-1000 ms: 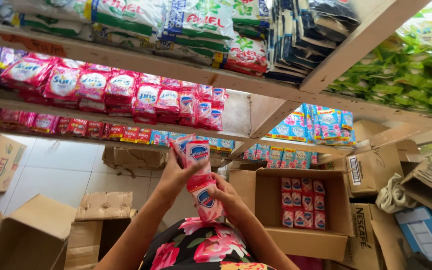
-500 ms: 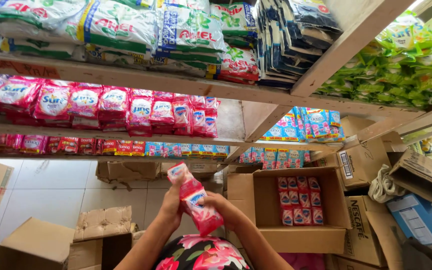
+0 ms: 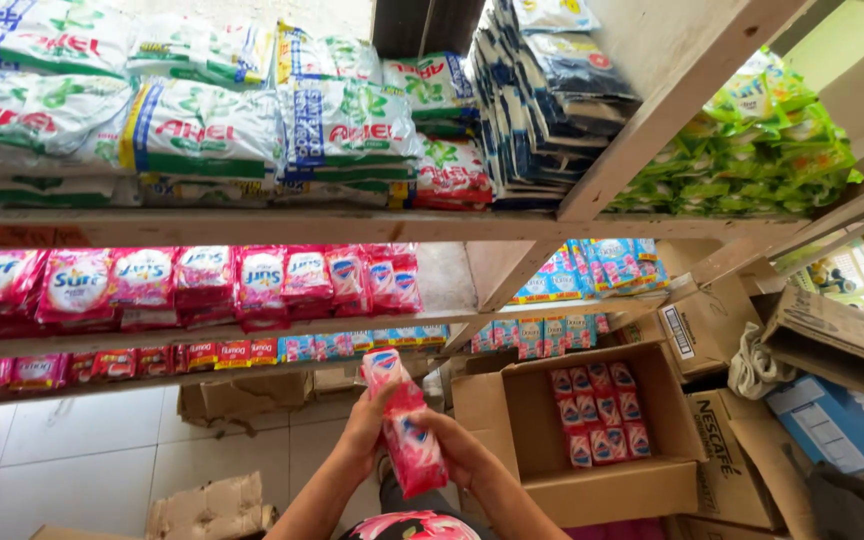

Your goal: Restocking individual packets of laundry detergent onto wooden shelves from a cardboard shipping box in a small store.

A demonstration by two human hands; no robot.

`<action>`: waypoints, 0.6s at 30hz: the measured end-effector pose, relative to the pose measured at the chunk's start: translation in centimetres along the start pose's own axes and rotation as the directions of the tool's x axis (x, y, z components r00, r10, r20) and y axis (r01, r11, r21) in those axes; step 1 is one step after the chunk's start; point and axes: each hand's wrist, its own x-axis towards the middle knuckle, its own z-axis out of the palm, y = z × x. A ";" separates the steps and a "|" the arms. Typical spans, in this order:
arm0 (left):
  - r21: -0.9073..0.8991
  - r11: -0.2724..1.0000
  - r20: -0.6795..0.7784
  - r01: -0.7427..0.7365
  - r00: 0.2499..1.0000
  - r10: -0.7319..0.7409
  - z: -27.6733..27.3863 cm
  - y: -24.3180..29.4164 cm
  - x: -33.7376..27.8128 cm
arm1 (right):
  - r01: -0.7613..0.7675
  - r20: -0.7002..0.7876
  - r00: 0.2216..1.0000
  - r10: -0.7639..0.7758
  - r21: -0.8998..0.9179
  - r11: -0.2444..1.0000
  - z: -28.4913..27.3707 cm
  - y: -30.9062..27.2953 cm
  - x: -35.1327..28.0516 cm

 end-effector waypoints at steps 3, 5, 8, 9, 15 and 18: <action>-0.055 0.999 0.052 0.003 0.999 0.000 1.7 1.7 2.4 | 0.013 -0.019 1.000 -0.011 0.153 0.988 -1.7 -3.5 2.8; 0.001 0.999 0.042 -0.051 0.998 0.051 3.1 3.9 3.8 | 0.153 -0.069 0.987 -0.144 0.157 0.976 -0.7 -7.7 4.5; 0.160 0.959 -0.067 -0.232 0.967 0.246 3.1 2.7 10.3 | 0.249 -0.047 0.968 -0.246 0.066 0.966 0.5 -14.1 8.0; 0.155 0.958 -0.079 -0.240 0.964 0.254 4.2 4.2 10.8 | 0.240 -0.036 0.971 -0.238 0.060 0.969 -0.1 -15.7 10.2; 0.564 0.664 -0.093 -0.492 0.761 0.643 7.2 7.6 17.6 | 0.374 0.203 0.917 -0.342 -0.149 0.915 -13.9 -21.9 26.4; 0.687 0.458 -0.026 -0.565 0.611 0.792 6.3 5.8 21.4 | 0.235 -0.061 0.967 -0.247 -0.156 0.959 -8.8 -22.4 26.1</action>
